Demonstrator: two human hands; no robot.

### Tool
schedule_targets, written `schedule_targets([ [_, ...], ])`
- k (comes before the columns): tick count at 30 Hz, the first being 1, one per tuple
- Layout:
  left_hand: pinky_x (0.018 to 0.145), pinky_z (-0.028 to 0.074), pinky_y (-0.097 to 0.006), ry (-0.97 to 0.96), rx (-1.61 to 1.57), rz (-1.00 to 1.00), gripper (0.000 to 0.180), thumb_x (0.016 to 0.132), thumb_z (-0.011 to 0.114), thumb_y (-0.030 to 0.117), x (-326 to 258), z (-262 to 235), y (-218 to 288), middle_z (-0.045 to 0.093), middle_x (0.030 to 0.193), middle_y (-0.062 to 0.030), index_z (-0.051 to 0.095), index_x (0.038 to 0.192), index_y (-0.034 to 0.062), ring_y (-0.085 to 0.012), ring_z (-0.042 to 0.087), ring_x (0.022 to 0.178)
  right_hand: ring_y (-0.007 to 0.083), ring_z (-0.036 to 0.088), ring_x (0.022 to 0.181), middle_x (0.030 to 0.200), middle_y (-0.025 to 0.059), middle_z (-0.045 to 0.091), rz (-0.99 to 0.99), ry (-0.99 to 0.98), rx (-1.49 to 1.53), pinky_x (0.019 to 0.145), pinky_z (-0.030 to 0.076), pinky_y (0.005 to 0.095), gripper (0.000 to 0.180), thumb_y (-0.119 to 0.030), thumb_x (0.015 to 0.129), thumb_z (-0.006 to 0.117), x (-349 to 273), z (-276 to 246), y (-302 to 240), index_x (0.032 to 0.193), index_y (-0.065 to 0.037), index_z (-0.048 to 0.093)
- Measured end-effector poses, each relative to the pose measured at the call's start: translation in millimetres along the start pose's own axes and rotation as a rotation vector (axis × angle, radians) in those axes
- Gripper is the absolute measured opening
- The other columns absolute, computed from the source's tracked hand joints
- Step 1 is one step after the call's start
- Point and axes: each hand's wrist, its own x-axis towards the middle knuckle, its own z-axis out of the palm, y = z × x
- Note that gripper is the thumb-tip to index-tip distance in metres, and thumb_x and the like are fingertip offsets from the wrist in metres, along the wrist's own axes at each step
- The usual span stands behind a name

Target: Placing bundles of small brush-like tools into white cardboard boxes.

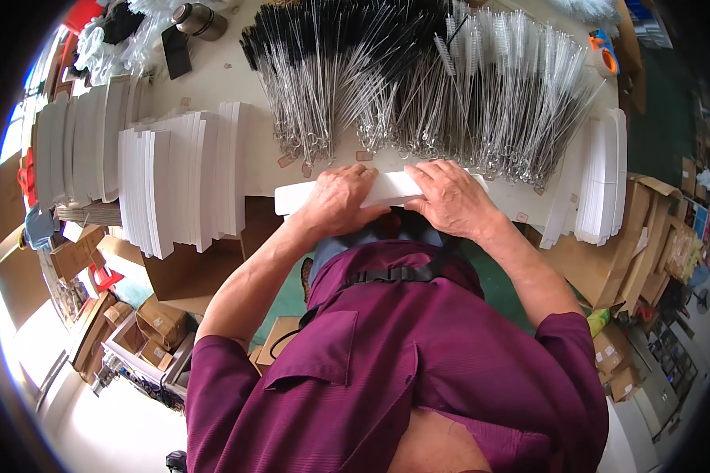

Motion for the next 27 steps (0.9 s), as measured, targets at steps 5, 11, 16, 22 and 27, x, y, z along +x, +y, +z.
schedule_targets([
  [5,0.086,0.052,-0.049,-0.084,-0.080,-0.063,0.059,0.084,0.076,0.042,-1,4,11,0.066,0.105,-0.0230,0.061,0.118,-0.0035,-0.0414,0.066,0.099,0.0325,0.062,0.102,0.110,0.0127,0.065,0.034,-0.074,0.031,0.092,0.051,0.0431,0.055,-0.034,0.087,0.075,-5,5,1,0.130,-0.001,0.062],
  [11,0.083,0.052,-0.050,-0.055,-0.030,-0.006,0.054,0.087,0.073,0.041,-4,8,10,0.067,0.102,-0.0239,0.063,0.117,-0.0023,-0.0422,0.066,0.098,0.0339,0.065,0.098,0.103,0.0146,0.067,0.029,-0.043,0.022,0.087,0.054,0.0436,0.050,-0.037,0.089,0.073,-6,3,-5,0.127,-0.005,0.066],
  [16,0.082,0.053,-0.051,-0.106,-0.052,-0.015,0.048,0.091,0.069,0.041,1,10,11,0.068,0.098,-0.0239,0.063,0.113,-0.0007,-0.0437,0.067,0.093,0.0299,0.066,0.089,0.093,0.0090,0.068,0.006,-0.025,0.037,0.080,0.053,0.0417,0.041,-0.032,0.088,0.074,-7,7,5,0.120,-0.008,0.068],
  [22,0.081,0.052,-0.050,-0.321,-0.208,-0.032,0.035,0.099,0.058,0.036,-2,24,8,0.069,0.090,-0.0228,0.069,0.102,0.0034,-0.0412,0.068,0.089,0.0379,0.065,0.067,0.070,0.0138,0.065,0.073,-0.220,0.215,0.061,0.051,0.0465,0.030,-0.034,0.093,0.069,-4,-3,0,0.084,-0.005,0.067],
  [27,0.077,0.052,-0.046,-0.503,-0.437,-0.154,0.034,0.102,0.054,0.033,-2,26,7,0.069,0.081,-0.0213,0.073,0.102,0.0051,-0.0375,0.067,0.078,0.0387,0.067,0.066,0.066,0.0168,0.066,0.104,-0.209,0.203,0.062,0.054,0.0461,0.036,-0.031,0.095,0.065,-4,10,-7,0.072,-0.004,0.068],
])
